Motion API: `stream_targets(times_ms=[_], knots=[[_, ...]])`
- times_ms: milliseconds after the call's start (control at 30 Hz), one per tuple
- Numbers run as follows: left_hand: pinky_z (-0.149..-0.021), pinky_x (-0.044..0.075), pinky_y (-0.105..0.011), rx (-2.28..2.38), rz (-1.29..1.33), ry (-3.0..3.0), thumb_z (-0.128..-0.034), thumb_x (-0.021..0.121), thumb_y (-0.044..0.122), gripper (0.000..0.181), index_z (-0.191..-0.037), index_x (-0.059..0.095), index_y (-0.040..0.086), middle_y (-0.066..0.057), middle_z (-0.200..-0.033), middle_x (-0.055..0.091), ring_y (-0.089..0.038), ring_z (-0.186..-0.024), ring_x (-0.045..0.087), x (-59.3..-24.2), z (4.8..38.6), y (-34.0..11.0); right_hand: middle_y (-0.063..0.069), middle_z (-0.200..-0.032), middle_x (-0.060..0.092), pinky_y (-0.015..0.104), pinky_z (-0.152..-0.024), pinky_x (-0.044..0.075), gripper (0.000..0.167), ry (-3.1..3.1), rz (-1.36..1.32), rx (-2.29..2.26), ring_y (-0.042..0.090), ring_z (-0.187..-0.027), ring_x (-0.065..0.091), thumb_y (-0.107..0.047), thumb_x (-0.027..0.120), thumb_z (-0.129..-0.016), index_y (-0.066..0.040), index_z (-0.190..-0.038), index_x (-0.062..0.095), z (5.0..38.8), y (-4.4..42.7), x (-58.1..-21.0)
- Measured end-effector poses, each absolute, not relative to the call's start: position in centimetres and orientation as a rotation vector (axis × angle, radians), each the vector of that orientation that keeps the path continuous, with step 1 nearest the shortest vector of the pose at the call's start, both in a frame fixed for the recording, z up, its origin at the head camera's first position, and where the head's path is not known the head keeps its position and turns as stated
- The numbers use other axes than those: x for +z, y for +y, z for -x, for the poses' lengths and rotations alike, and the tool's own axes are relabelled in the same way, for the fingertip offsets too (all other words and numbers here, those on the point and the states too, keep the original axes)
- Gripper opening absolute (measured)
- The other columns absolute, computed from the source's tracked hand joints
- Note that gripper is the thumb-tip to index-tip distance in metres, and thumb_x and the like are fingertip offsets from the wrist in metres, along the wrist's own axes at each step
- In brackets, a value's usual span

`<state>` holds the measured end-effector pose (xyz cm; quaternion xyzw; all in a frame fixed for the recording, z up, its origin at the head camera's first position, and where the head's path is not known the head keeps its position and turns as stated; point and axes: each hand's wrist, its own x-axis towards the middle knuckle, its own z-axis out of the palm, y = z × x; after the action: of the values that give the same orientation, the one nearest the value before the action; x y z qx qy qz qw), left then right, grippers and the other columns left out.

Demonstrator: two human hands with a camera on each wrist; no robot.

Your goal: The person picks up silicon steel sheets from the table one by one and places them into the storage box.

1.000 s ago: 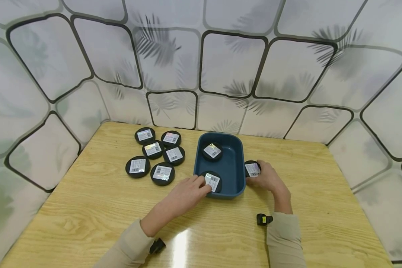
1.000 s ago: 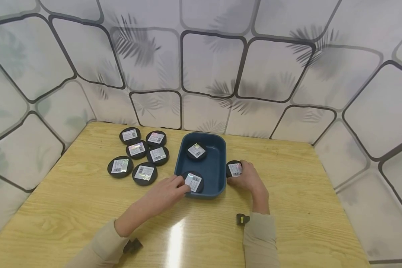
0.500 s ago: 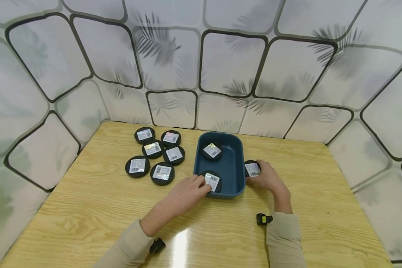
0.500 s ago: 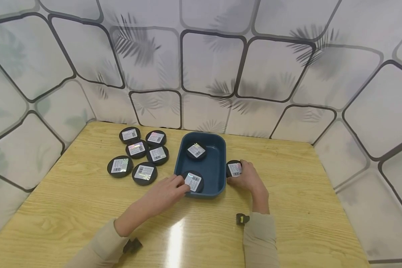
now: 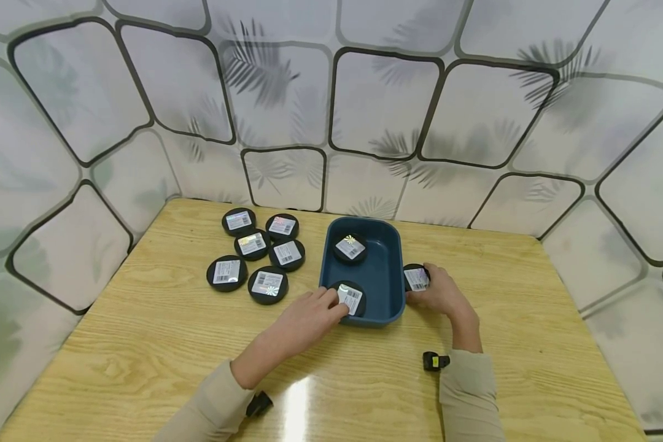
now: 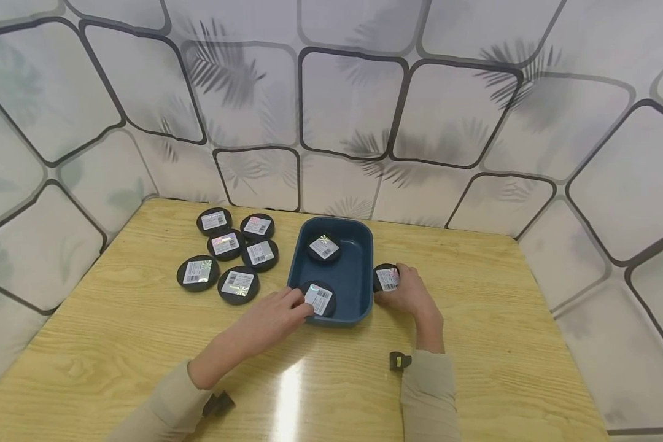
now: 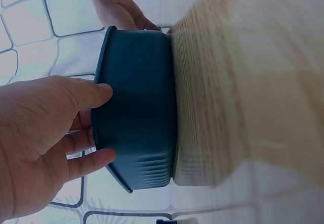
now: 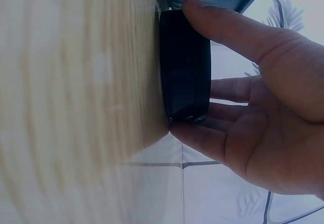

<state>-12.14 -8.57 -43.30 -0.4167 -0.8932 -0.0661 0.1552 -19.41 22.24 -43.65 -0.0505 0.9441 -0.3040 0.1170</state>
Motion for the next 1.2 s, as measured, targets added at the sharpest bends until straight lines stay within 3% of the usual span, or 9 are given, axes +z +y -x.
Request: stream_targets(times_ms=[1200], knots=[[-0.066,0.047,-0.027,-0.196,1.2,-2.588,-0.0954,0.067,0.017,0.01,-0.105,0.065,0.018,0.0,-0.095,0.055,-0.016,-0.082,0.051,-43.32,12.22,-8.65,0.033,-0.135,0.046,0.05,-0.09,0.045,0.089,2.754,0.138,-0.869,0.039,-0.11,0.052,-0.024,0.077,-0.083,0.012,-0.148,0.029,19.52,22.52,-43.99]])
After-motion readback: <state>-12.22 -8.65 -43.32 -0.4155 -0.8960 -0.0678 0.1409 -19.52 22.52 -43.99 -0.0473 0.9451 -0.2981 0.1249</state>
